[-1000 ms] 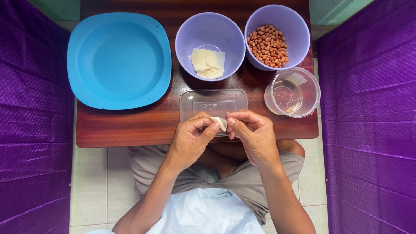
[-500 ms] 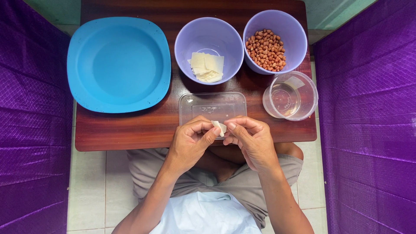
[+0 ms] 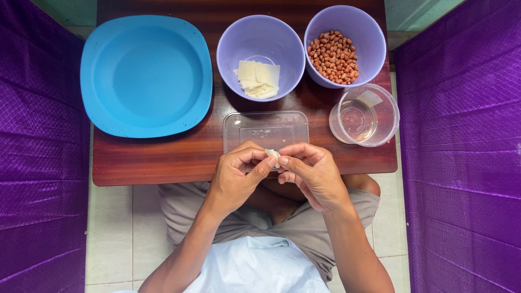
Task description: The person sits at a low table and repeatedly wraps individual peanuts in small square wrappers. They place the wrapped items into a blue tray. The process involves folding the wrapper around the peanut and sealing it.
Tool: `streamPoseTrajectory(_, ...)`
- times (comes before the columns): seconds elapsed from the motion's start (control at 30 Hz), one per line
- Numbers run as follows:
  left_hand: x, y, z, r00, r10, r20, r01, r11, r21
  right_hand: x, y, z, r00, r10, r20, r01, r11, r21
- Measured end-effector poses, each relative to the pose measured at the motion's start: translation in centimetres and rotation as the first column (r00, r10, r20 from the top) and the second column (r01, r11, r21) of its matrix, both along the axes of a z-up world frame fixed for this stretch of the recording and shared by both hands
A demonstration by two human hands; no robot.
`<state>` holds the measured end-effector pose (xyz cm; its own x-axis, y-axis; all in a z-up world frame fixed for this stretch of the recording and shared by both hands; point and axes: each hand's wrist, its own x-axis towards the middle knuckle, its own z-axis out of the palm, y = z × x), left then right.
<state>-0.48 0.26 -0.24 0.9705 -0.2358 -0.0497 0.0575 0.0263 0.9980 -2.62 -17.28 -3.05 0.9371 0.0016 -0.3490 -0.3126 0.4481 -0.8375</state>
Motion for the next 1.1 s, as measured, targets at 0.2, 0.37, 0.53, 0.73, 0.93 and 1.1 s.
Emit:
streamPoseTrajectory(0.2,0.1,0.1,0.0,0.997,-0.009,0.07,0.005,0.998,0.063,0.3,-0.6,0.6,0.988,0.102,-0.115,-0.087,0.988,0.131)
streamPoseTrajectory(0.37,0.2,0.2,-0.3,0.996,-0.002,0.087,-0.004,0.998,0.068,0.2,-0.8,1.4,0.99,0.108,-0.09,-0.098,0.989,0.109)
streamPoseTrajectory(0.53,0.2,0.3,-0.3,0.995,-0.001,0.104,-0.006,0.997,0.073,0.2,-0.6,1.0,0.996,0.066,-0.061,-0.062,0.995,0.072)
streamPoseTrajectory(0.73,0.2,0.1,-0.3,0.993,-0.003,0.122,-0.007,0.996,0.085,0.2,-0.2,0.3,1.0,-0.005,0.001,0.005,0.998,-0.062)
streamPoseTrajectory(0.93,0.2,-0.1,-0.7,0.988,0.018,0.154,-0.033,0.995,0.09,0.0,0.1,0.9,0.992,-0.033,0.12,0.063,0.965,-0.254)
streamPoseTrajectory(1.1,0.2,-0.1,-1.2,0.976,0.049,0.213,-0.075,0.99,0.117,-0.3,0.2,1.6,0.968,0.019,0.251,0.084,0.915,-0.394)
